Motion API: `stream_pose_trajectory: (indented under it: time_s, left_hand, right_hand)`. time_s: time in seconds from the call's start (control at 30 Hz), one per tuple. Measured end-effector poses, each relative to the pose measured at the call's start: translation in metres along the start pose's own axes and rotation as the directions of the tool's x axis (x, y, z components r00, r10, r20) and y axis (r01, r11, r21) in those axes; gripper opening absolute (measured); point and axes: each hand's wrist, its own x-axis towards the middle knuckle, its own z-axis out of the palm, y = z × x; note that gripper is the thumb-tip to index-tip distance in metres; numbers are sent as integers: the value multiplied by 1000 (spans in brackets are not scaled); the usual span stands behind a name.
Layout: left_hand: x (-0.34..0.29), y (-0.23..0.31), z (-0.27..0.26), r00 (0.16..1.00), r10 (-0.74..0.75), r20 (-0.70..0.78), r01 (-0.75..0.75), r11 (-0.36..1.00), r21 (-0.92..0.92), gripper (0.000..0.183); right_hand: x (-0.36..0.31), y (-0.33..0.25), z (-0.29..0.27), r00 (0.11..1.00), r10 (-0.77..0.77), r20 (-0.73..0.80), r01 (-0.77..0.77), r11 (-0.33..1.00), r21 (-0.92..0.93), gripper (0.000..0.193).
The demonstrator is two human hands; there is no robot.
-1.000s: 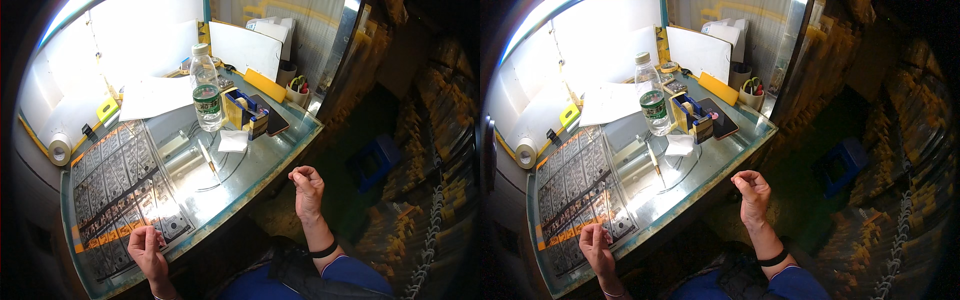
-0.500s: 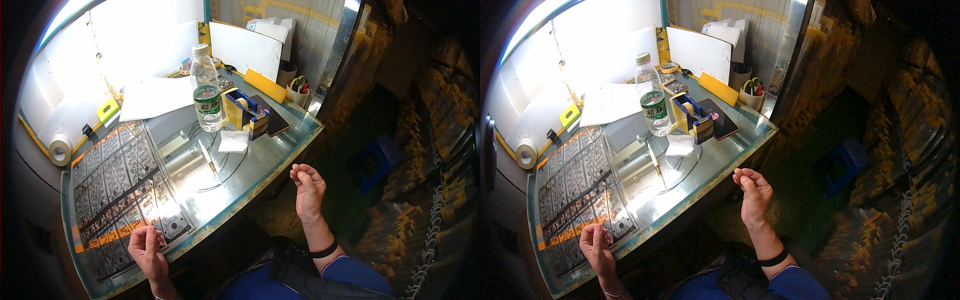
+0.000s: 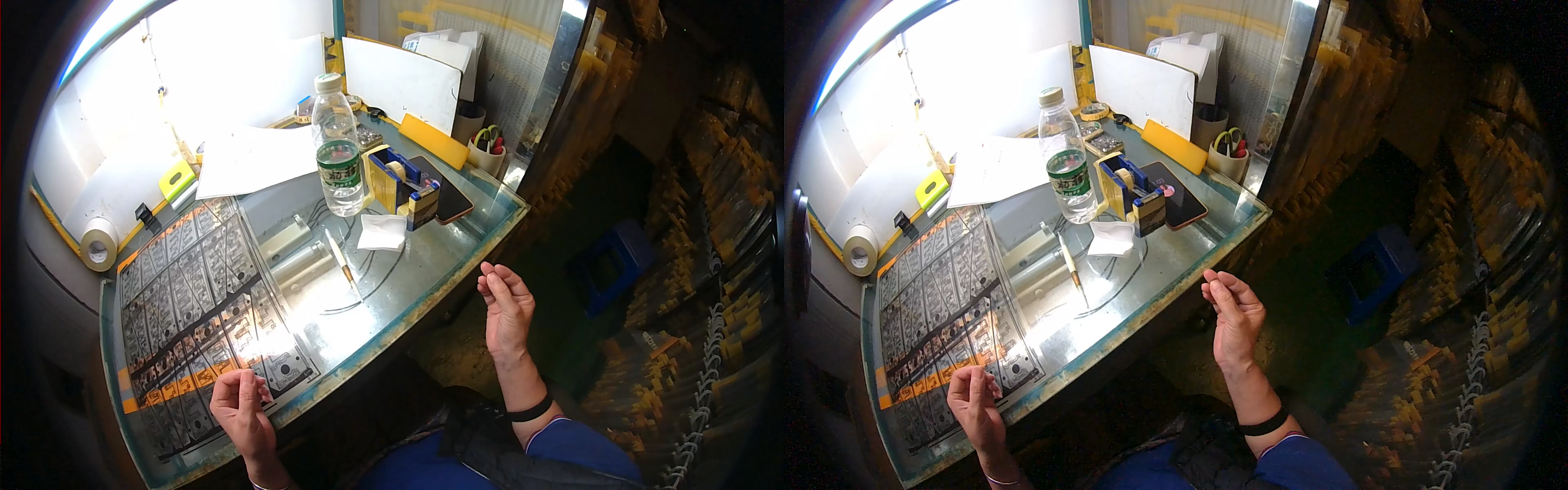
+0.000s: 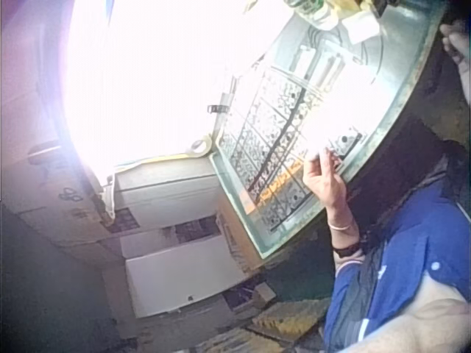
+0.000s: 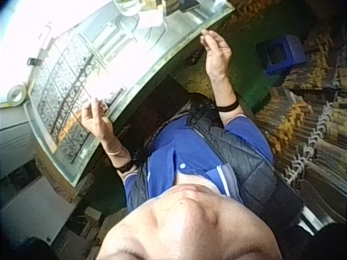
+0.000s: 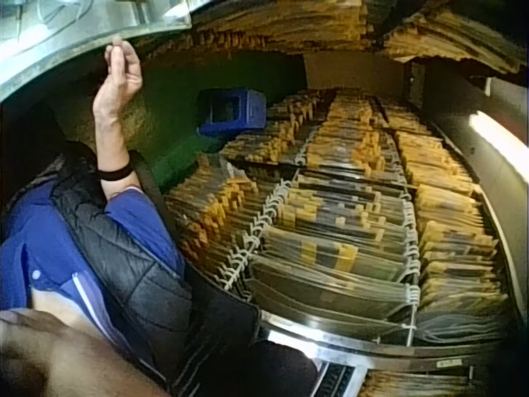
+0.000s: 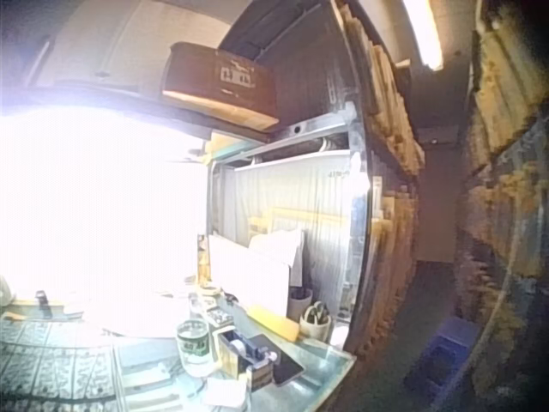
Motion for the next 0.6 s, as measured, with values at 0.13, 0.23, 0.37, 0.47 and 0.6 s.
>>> stream_pose_trajectory:
  time_s: [0.13, 0.23, 0.37, 0.47, 0.6]
  left_hand:
    - [0, 0, 0, 1000, 6, 0, -6, 1000, 5, 10]
    - [0, 1, 2, 1000, 4, 0, -4, 1000, 13, 10]
    - [0, 0, 2, 1000, 6, 3, -7, 1000, 19, 10]
    - [0, 1, 1, 1000, 1, -6, -1, 1000, 24, 10]
    - [0, 1, 2, 1000, -5, -4, 6, 1000, 16, 10]
  right_hand:
    - [4, 0, -3, 999, -33, -40, 32, 999, -38, 13]
    - [11, 0, -15, 995, -74, -61, 69, 994, -83, 10]
    - [21, -7, -26, 991, -24, -132, 23, 1000, -11, 11]
    - [23, -11, -24, 989, 6, -146, -5, 1000, 8, 13]
    - [27, -12, -27, 993, -27, -111, 31, 999, 27, 16]
